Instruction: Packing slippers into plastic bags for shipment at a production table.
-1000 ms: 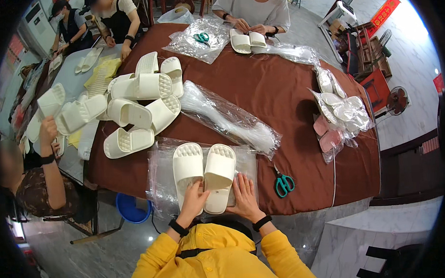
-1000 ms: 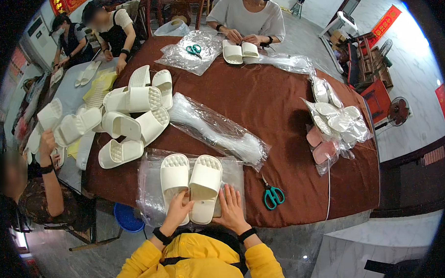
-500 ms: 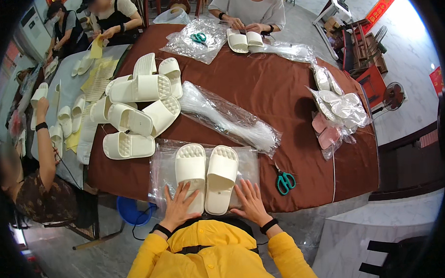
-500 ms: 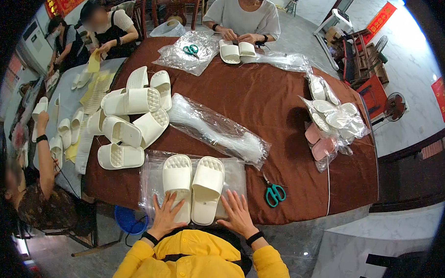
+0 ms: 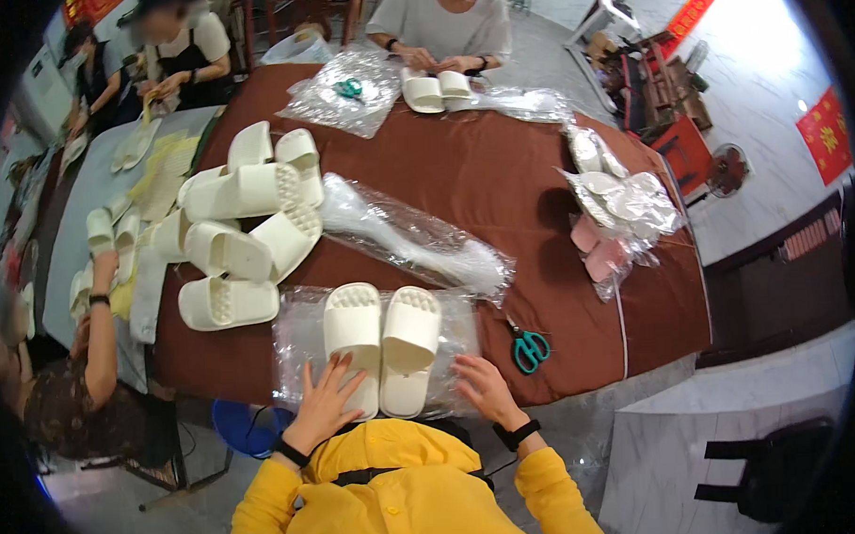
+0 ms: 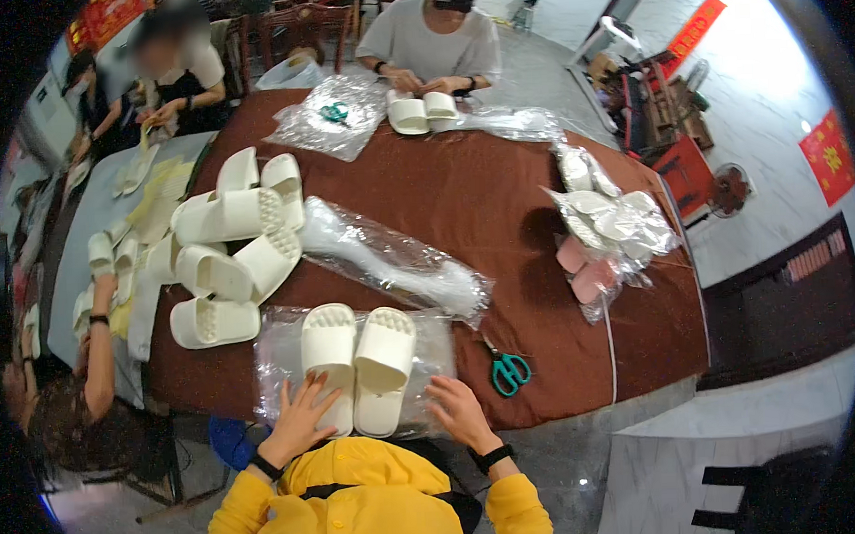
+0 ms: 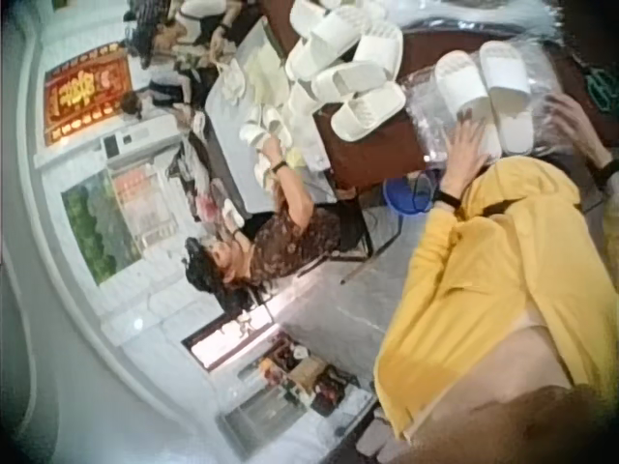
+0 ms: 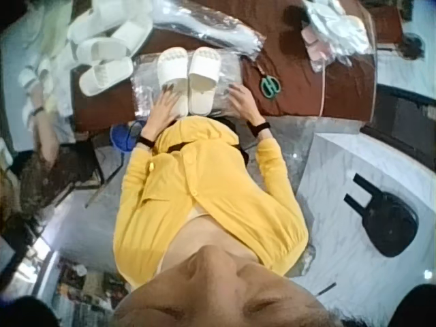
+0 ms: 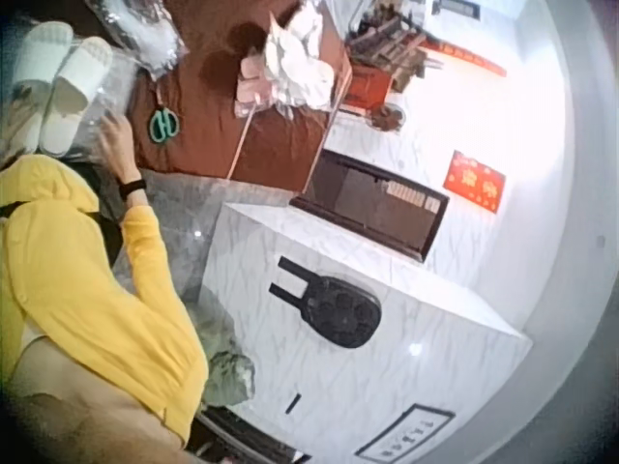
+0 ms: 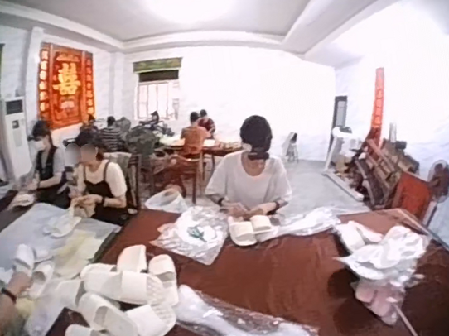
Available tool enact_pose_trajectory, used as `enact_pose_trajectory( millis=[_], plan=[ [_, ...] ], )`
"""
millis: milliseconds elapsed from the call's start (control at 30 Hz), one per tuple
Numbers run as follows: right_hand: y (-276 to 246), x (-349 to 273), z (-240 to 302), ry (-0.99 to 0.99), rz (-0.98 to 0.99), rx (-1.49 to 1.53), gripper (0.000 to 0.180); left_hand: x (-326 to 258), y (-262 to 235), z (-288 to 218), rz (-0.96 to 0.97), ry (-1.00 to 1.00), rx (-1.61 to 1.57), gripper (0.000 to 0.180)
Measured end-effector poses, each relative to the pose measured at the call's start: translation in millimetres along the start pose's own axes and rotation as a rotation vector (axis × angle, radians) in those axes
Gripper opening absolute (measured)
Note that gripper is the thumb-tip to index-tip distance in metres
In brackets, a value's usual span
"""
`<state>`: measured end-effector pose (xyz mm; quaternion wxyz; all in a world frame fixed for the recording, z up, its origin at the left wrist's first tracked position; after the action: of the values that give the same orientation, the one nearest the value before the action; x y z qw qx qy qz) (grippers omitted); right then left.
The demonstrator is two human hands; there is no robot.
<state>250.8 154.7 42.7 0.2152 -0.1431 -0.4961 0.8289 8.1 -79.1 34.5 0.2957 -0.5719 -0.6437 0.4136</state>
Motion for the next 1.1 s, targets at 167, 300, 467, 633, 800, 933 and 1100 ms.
enact_pose_trajectory(
  millis=[167, 300, 467, 633, 800, 933, 1100],
  plan=[
    [-34.3, 31.0, -52.7, 0.434, -0.551, 0.455, 0.017, 0.5, -6.7, -6.1, 0.037, -0.007, -0.067, 0.089],
    [-34.3, 69.7, -87.2, 0.542, -0.559, 0.675, 0.017, -3.0, 2.2, 3.7, -0.001, -0.028, -0.105, 0.092],
    [-27.2, 103.9, -107.0, 0.631, -0.467, 0.543, 0.017, -2.2, 4.8, 7.9, -0.002, -0.026, -0.144, 0.091],
    [-13.6, 115.2, -129.8, 0.536, -0.472, 0.173, 0.016, -1.2, 7.3, 9.6, 0.038, -0.023, -0.152, 0.088],
    [-26.1, 106.3, -129.6, 0.597, -0.56, 0.284, 0.012, -5.2, 7.4, 10.9, 0.043, -0.05, -0.149, 0.085],
    [-65.6, 70.2, -160.7, 0.739, -0.891, 0.812, 0.014, -0.2, 5.3, 8.5, 0.06, -0.027, -0.158, 0.084],
    [-153.2, 50.6, -117.3, 0.536, -1.192, 1.151, 0.014, -2.0, 5.5, 7.4, 0.072, -0.037, -0.141, 0.084]
  ],
)
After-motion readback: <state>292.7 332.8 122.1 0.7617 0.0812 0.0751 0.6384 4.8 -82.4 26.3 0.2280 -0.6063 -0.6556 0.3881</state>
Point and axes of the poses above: each hand's wrist, its own x-axis towards the middle knuckle, its own y-axis out of the palm, z = x × y, the point moved 3 cm from there along x, towards the middle knuckle, and after that the axes turned 10 degrees about -x, right-handed, at the moved point
